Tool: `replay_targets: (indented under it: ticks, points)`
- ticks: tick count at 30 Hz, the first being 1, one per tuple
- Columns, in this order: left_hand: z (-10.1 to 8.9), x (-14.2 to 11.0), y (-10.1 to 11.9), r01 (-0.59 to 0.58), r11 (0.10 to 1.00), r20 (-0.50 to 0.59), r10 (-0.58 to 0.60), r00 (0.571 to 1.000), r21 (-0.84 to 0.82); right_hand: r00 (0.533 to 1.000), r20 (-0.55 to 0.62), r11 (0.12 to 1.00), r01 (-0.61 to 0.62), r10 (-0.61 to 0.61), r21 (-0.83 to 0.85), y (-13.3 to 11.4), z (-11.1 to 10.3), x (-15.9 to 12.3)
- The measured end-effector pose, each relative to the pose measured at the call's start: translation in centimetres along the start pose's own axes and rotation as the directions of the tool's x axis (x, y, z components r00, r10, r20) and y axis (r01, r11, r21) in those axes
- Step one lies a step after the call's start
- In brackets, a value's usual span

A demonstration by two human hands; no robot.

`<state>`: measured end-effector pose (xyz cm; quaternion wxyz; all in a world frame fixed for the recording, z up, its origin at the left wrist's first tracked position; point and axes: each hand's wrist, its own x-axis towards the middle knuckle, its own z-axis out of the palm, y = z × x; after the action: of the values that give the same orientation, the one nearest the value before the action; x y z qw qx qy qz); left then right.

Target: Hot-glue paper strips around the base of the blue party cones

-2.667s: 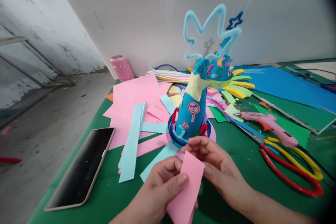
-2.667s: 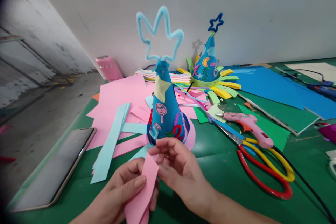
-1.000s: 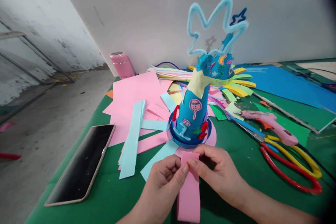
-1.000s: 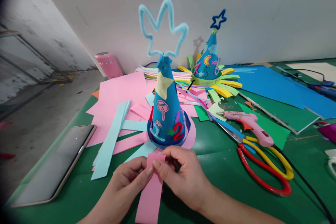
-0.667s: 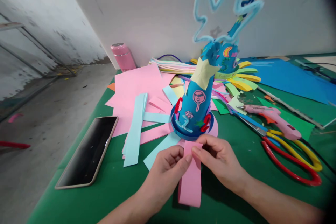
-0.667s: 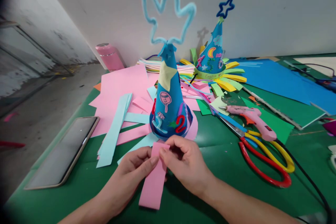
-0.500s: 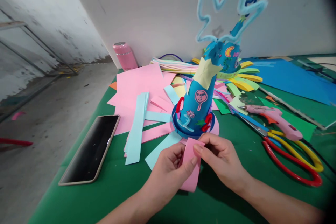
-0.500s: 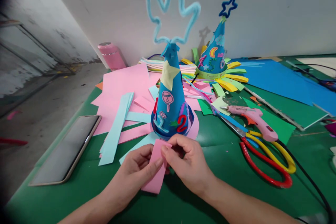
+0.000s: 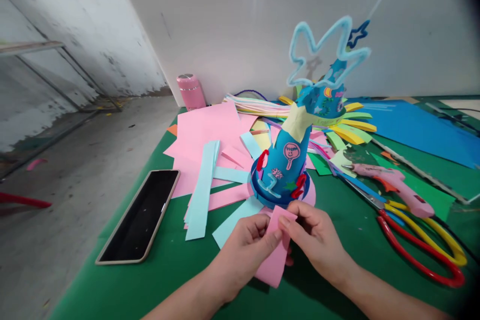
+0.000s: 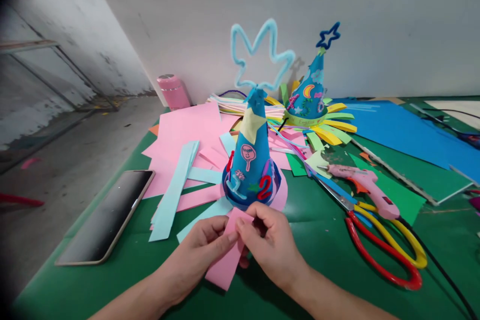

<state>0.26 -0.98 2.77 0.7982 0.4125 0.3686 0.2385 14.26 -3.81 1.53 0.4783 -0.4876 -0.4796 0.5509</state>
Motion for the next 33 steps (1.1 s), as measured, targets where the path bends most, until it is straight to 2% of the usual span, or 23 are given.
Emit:
replay_targets:
  ticks: [5, 11, 22, 25, 29, 31, 33]
  points:
    - [0.00, -0.06, -0.12, 0.015, 1.000, -0.033, -0.014, 0.999, 0.027, 0.998, -0.041, 0.992, 0.051, -0.056, -0.117, 0.02, -0.07, 0.16]
    - [-0.02, 0.01, -0.14, 0.017, 0.999, -0.046, -0.016, 0.999, 0.033, 0.999, -0.012, 0.998, 0.037, -0.038, -0.051, 0.03, 0.15, 0.32]
    - [-0.15, -0.09, -0.20, 0.003, 0.997, -0.049, 0.001, 0.999, 0.079, 0.999, 0.001, 0.997, 0.035, -0.035, -0.068, 0.02, -0.05, 0.26]
    - [-0.21, 0.02, -0.07, -0.049, 0.984, -0.022, 0.053, 0.998, 0.171, 0.999, 0.019, 0.995, 0.032, -0.030, -0.098, 0.01, -0.12, 0.24]
    - [-0.19, 0.14, -0.09, -0.219, 0.882, -0.031, 0.254, 0.967, 0.417, 0.990, -0.032, 0.953, 0.126, -0.140, -0.275, 0.17, -0.12, 0.03]
    - [-0.15, 0.08, -0.07, -0.213, 0.825, -0.061, 0.286, 0.956, 0.524, 0.980, -0.051, 0.928, 0.163, -0.190, -0.335, 0.24, -0.16, -0.09]
    - [-0.17, -0.01, 0.05, -0.174, 0.806, -0.074, 0.259, 0.963, 0.565, 0.976, -0.060, 0.928, 0.178, -0.209, -0.328, 0.22, -0.29, -0.15]
